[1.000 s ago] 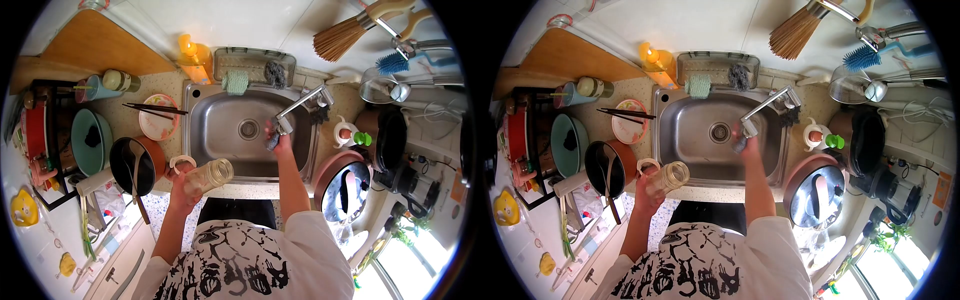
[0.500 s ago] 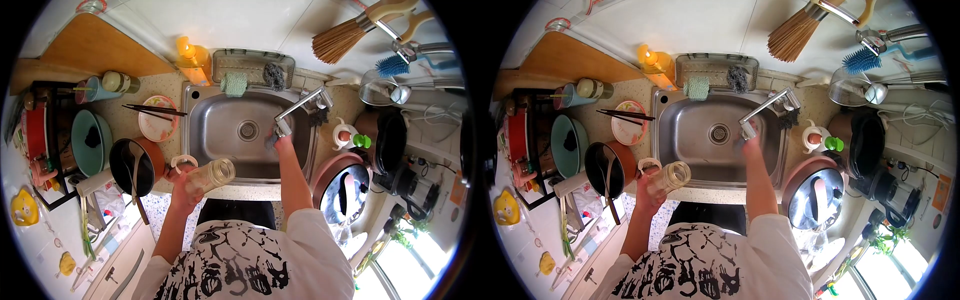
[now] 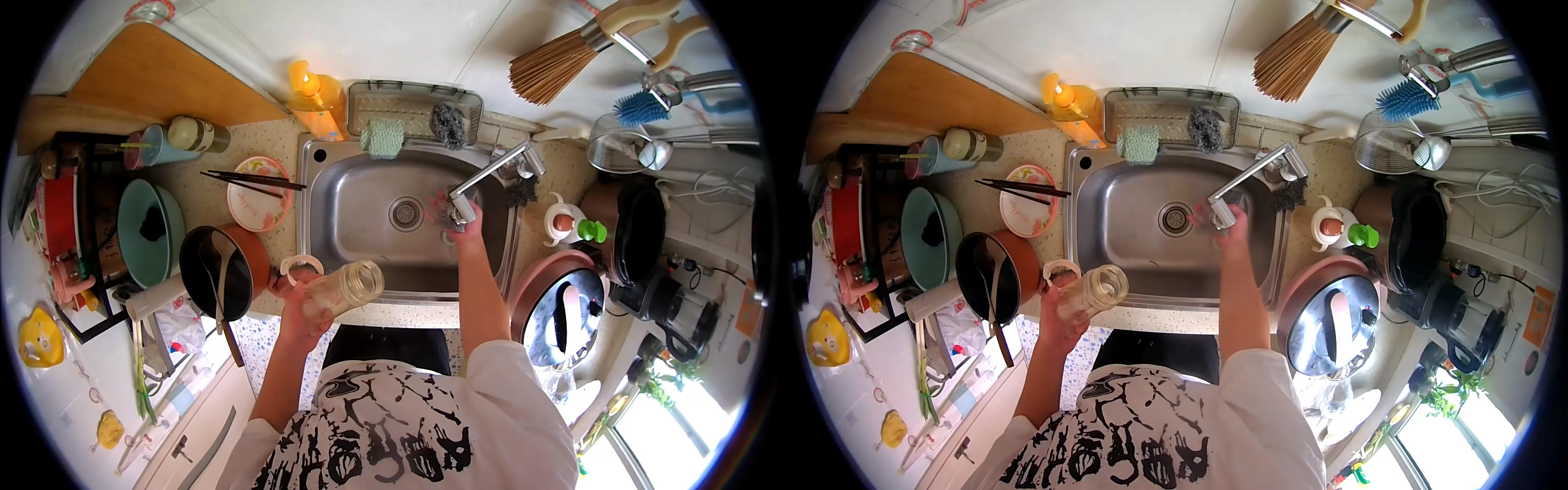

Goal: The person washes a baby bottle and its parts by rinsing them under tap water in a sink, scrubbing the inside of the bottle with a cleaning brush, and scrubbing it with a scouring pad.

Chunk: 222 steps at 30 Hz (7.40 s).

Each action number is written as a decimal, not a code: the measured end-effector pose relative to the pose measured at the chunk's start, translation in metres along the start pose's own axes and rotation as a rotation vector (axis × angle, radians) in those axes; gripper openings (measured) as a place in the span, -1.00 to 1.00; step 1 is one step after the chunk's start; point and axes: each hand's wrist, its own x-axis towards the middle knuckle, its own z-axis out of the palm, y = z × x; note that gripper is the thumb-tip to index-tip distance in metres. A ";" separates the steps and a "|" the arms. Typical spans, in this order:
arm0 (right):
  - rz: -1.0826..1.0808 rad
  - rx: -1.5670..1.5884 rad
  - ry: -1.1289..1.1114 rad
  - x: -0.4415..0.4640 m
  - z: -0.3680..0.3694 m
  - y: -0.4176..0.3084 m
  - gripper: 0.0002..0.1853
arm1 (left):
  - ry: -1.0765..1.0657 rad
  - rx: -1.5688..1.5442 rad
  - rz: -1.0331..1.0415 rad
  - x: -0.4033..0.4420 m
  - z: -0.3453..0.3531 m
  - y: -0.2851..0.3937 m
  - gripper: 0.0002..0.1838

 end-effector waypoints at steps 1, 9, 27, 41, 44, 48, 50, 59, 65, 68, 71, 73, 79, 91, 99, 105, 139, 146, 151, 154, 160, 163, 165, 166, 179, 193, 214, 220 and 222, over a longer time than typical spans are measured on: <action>0.010 -0.055 0.031 -0.001 -0.002 -0.002 -0.58 | -0.011 0.001 0.004 0.000 0.000 0.001 -0.41; -0.422 -1.901 0.249 -0.049 0.029 -0.035 -0.06 | -0.028 -0.010 0.010 0.003 0.004 0.005 -0.45; -0.476 -1.685 0.214 -0.040 0.118 -0.083 0.15 | -0.016 -0.025 0.002 -0.002 0.023 0.017 -0.54; -0.083 -0.582 0.486 -0.108 0.053 0.008 -0.34 | -0.066 -0.006 0.016 0.009 0.019 0.013 -0.54; -0.089 -0.683 0.506 -0.098 0.026 0.030 -0.29 | -0.063 0.006 0.006 0.004 0.027 0.022 -0.55; -0.082 -0.788 0.482 -0.087 0.016 0.054 -0.46 | -0.028 -0.023 0.014 0.003 0.032 0.019 -0.56; -0.090 -0.814 0.489 -0.080 0.010 0.063 -0.54 | -0.046 -0.022 0.027 0.006 0.025 0.015 -0.56; -0.246 -0.959 0.574 -0.055 0.047 0.088 -0.66 | -0.128 -0.032 0.043 0.005 0.014 0.019 -0.55; -0.119 -0.649 0.499 -0.041 0.031 0.083 -0.73 | -0.070 -0.036 0.034 -0.002 0.022 0.025 -0.55; 0.027 -0.238 0.320 -0.064 0.042 0.078 -0.78 | -0.089 -0.027 0.038 -0.001 0.019 0.024 -0.55; 0.018 -0.173 0.246 -0.085 0.058 0.090 -0.80 | -0.076 -0.049 0.024 -0.002 0.021 0.025 -0.56; 0.034 -0.116 0.146 -0.089 0.052 0.092 -0.79 | -0.114 -0.049 0.018 0.002 0.016 0.023 -0.56; -0.044 -0.171 0.225 -0.067 0.021 0.104 -0.76 | -0.128 -0.040 0.016 0.004 0.018 0.018 -0.58; -0.156 -0.969 0.538 -0.085 0.056 0.109 -0.58 | -0.210 -0.024 0.048 0.006 0.015 0.010 -0.53; -0.158 -1.190 0.469 -0.095 0.053 0.096 -0.51 | -0.207 -0.045 0.054 0.003 0.021 0.012 -0.54; -0.157 -1.005 0.071 -0.143 0.109 0.073 -0.63 | -0.194 0.021 0.074 0.005 0.022 0.019 -0.54; -0.869 -2.077 -0.314 -0.274 0.287 0.041 -0.66 | -0.263 0.478 0.191 0.001 0.069 0.057 -0.64; -0.868 -1.883 -0.612 -0.276 0.287 0.019 -0.72 | -0.280 0.237 0.050 0.010 0.063 0.056 -0.62; -0.986 -1.986 -0.532 -0.270 0.277 0.025 -0.75 | -0.268 0.458 0.095 0.002 0.074 0.064 -0.64; -1.050 -2.089 -0.452 -0.268 0.272 0.032 -0.78 | -0.210 0.667 0.187 -0.004 0.085 0.065 -0.64; -0.914 -2.298 -0.653 -0.294 0.312 0.023 -0.49 | -0.264 0.402 0.104 0.005 0.077 0.064 -0.63; -0.985 -2.396 -0.578 -0.311 0.322 0.011 -0.38 | -0.312 0.288 0.045 0.011 0.073 0.063 -0.60; -0.994 -2.182 -0.611 -0.310 0.311 -0.006 -0.41 | -0.326 0.250 0.029 0.011 0.073 0.067 -0.60; -0.998 -2.076 -0.623 -0.308 0.303 -0.015 -0.42 | -0.335 0.232 0.021 0.012 0.074 0.070 -0.60; -0.944 -1.837 -0.516 -0.284 0.264 0.006 -0.66 | -0.287 0.357 0.093 -0.005 0.112 0.078 -0.62; -0.762 -1.704 -0.511 -0.279 0.261 0.013 -0.68 | -0.314 0.335 0.047 -0.013 0.113 0.081 -0.66; -0.589 -1.504 -0.678 -0.271 0.238 0.032 -0.48 | -0.375 0.234 -0.096 -0.005 0.113 0.068 -0.70; -0.754 -1.744 -0.726 -0.277 0.246 0.030 -0.44 | -0.388 0.282 -0.073 -0.006 0.110 0.068 -0.69; -0.795 -1.950 -0.691 -0.286 0.262 0.028 -0.41 | -0.322 0.334 -0.040 -0.012 0.117 0.068 -0.69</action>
